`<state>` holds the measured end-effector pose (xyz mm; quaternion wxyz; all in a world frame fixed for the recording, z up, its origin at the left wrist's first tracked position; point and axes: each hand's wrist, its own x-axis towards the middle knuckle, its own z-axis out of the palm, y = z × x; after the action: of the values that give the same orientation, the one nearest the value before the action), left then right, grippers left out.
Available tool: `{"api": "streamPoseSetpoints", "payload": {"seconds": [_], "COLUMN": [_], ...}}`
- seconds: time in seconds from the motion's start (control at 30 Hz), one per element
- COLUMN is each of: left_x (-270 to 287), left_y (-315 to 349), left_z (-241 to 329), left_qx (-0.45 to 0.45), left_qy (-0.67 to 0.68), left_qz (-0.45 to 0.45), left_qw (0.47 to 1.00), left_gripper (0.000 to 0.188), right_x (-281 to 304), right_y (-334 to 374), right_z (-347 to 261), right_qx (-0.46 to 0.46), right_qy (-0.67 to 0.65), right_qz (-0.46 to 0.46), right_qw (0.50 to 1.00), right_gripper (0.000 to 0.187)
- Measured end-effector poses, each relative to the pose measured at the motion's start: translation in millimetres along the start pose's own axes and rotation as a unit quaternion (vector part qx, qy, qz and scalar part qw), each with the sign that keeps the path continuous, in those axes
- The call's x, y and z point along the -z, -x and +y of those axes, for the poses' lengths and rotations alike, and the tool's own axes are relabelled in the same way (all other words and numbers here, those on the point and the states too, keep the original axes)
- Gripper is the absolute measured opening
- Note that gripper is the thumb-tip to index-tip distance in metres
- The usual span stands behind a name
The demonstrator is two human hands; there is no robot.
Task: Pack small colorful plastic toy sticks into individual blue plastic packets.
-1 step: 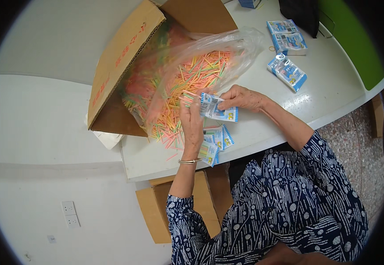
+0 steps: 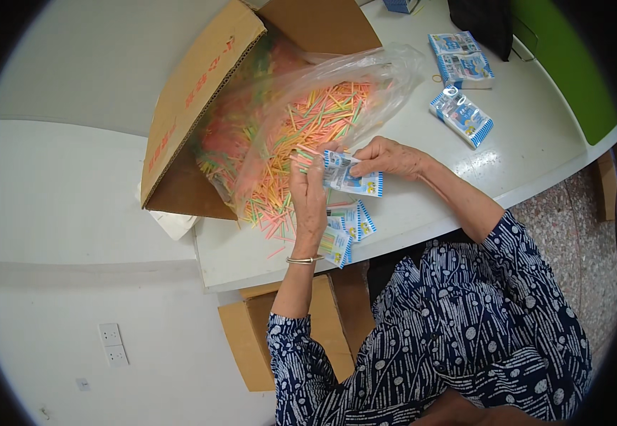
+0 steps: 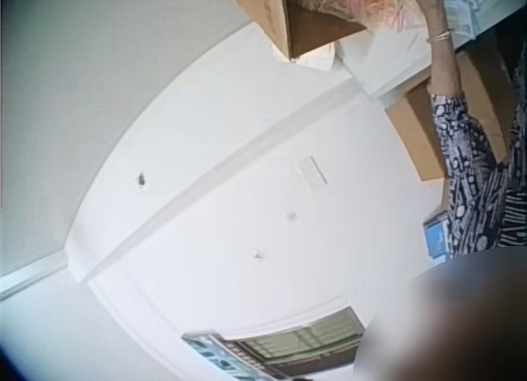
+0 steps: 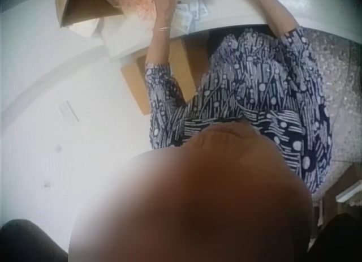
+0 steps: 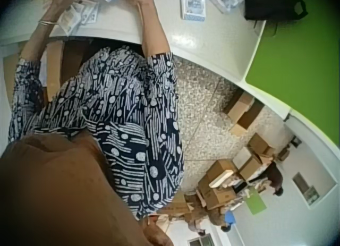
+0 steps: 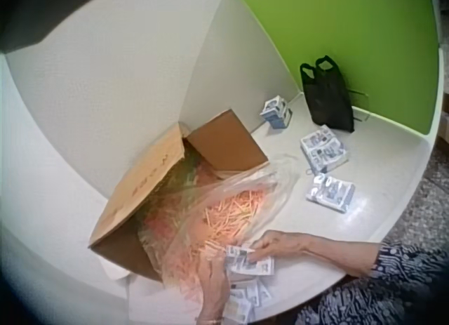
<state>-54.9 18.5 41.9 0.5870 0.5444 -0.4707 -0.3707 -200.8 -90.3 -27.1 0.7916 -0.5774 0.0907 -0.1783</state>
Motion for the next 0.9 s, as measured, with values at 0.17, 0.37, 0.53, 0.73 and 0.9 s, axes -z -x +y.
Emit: {"api": "streamPoseSetpoints", "payload": {"seconds": [0.17,0.37,0.53,0.73,0.9], "left_x": [1.8,6.5,0.1,15.0,13.3], "left_y": [-2.1,-10.3,-17.9,-22.0,-23.3], "left_z": [1.2,2.4,3.3,3.0,7.3], "left_qx": [-0.018,-0.029,-0.104,-0.057,-0.070], "left_qy": [-0.001,-0.017,-0.159,-0.170,-0.130], "left_qz": [-0.050,-0.037,-0.042,-0.037,-0.033], "left_qw": [0.999,0.999,0.981,0.983,0.988], "left_gripper": [0.027,0.026,0.028,0.025,0.024], "right_x": [3.1,-3.1,2.8,-1.9,3.5], "right_y": [-0.2,-0.8,-2.0,-3.9,-4.7], "right_z": [2.2,-0.5,4.3,2.6,6.4], "right_qx": [0.020,0.025,0.026,0.034,0.046], "right_qy": [0.014,-0.042,-0.031,-0.048,-0.079], "right_qz": [0.011,0.029,0.030,0.050,0.049], "right_qw": [1.000,0.998,0.999,0.997,0.995], "right_gripper": [0.031,0.034,0.036,0.037,0.039]}}
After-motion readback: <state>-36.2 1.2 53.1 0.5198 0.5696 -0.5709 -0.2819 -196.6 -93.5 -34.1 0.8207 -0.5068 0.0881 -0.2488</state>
